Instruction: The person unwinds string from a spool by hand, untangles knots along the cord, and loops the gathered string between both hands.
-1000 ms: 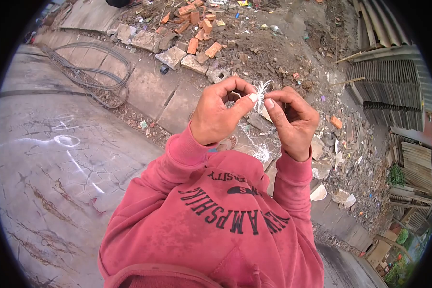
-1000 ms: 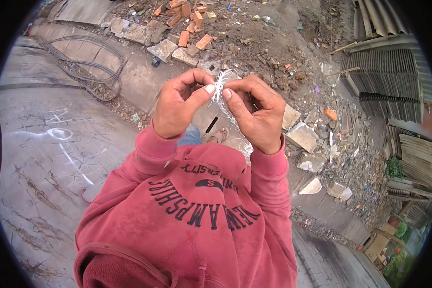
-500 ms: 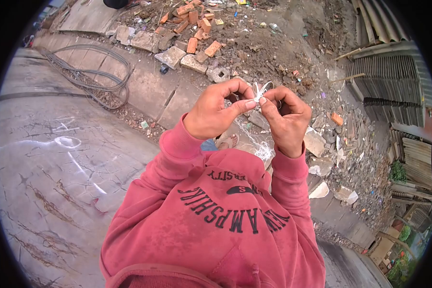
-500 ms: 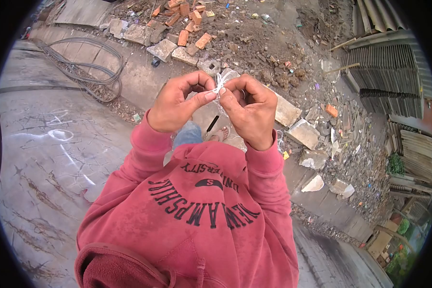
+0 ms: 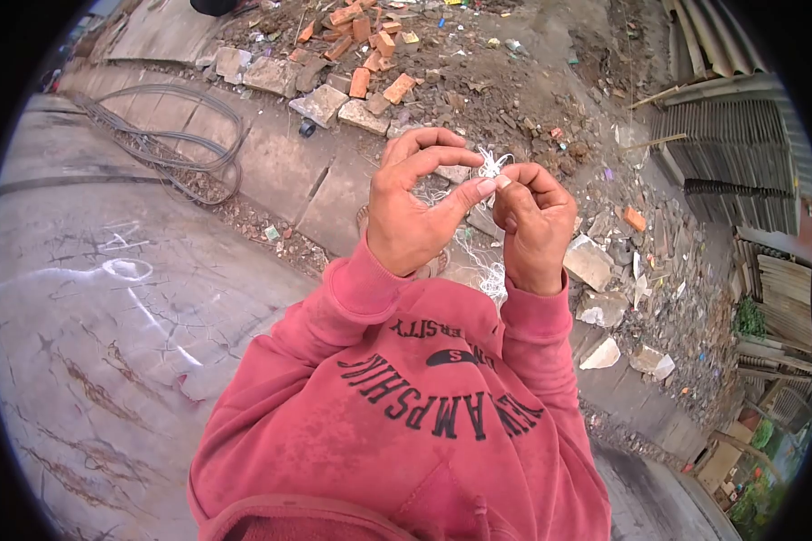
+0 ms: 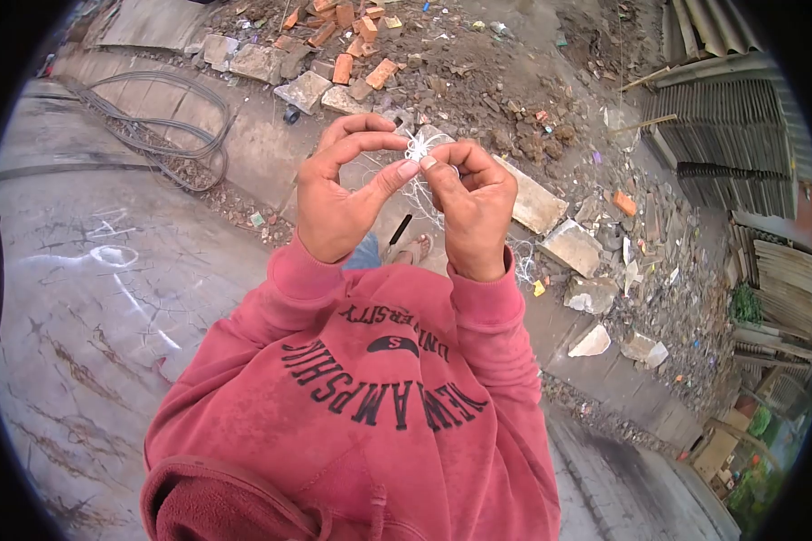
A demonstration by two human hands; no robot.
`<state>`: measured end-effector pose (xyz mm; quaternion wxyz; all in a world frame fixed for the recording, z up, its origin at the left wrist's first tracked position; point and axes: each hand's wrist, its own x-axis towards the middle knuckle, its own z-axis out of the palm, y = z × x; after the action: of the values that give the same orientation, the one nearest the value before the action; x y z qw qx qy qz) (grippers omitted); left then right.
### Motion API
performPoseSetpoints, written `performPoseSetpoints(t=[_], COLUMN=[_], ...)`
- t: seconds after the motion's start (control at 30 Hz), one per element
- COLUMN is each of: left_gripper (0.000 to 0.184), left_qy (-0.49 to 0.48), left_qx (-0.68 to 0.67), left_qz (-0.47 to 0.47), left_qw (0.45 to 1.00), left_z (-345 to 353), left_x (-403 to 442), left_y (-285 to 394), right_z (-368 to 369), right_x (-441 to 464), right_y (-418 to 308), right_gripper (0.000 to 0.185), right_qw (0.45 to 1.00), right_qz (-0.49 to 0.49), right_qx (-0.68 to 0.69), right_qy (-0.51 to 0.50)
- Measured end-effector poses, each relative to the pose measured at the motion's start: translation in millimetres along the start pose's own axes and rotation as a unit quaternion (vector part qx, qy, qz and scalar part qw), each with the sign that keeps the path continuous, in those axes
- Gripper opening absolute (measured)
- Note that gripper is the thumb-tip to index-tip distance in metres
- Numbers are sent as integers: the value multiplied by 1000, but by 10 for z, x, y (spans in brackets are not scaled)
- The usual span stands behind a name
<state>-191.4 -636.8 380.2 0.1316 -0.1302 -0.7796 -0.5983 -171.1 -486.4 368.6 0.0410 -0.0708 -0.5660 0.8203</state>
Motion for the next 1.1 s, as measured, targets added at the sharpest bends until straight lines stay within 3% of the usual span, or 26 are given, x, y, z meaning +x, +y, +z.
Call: performPoseSetpoints(t=[0.17,0.2,0.27,0.4,0.57,0.73,0.8,0.9,1.0,1.07,1.1], left_gripper=[14,14,9,10,11,11,11,10,9,10,12], left_qy=[-25,-26,67,55,-42,-68,-78,-98,-125,-103,-115], left_qx=[-18,-18,-110,-76,-19,-40,-34,-44,-129,-353,-300], left_qz=[8,7,-53,-60,17,-9,-11,-19,-10,-155,-132], left_qw=[999,999,990,994,999,997,996,994,984,917,938], left_z=[38,32,15,-104,14,61,51,44,21,-45,-82], left_x=[-3,9,49,125,115,106,118,139,188,213,241], left_y=[-154,-163,-172,-157,-121,-154,-155,-196,-306,-278,-282], right_z=[-12,-30,-53,-75,-60,-70,-89,-99,-190,-254,-296], right_x=[12,23,39,42,34,52,76,78,153,176,187], right_y=[33,67,60,-19,-3,2,23,-30,44,41,33], right_gripper=[3,3,4,4,4,5,8,12,15,18,20], right_qw=[1000,999,995,997,1000,999,987,988,993,994,984], right_qz=[-10,-18,-27,-9,-16,-17,-84,-56,-33,-38,-50], right_qx=[-27,21,70,51,-9,-35,-134,-146,-99,-66,-149], right_qy=[9,35,61,62,10,13,-9,-7,59,78,80])
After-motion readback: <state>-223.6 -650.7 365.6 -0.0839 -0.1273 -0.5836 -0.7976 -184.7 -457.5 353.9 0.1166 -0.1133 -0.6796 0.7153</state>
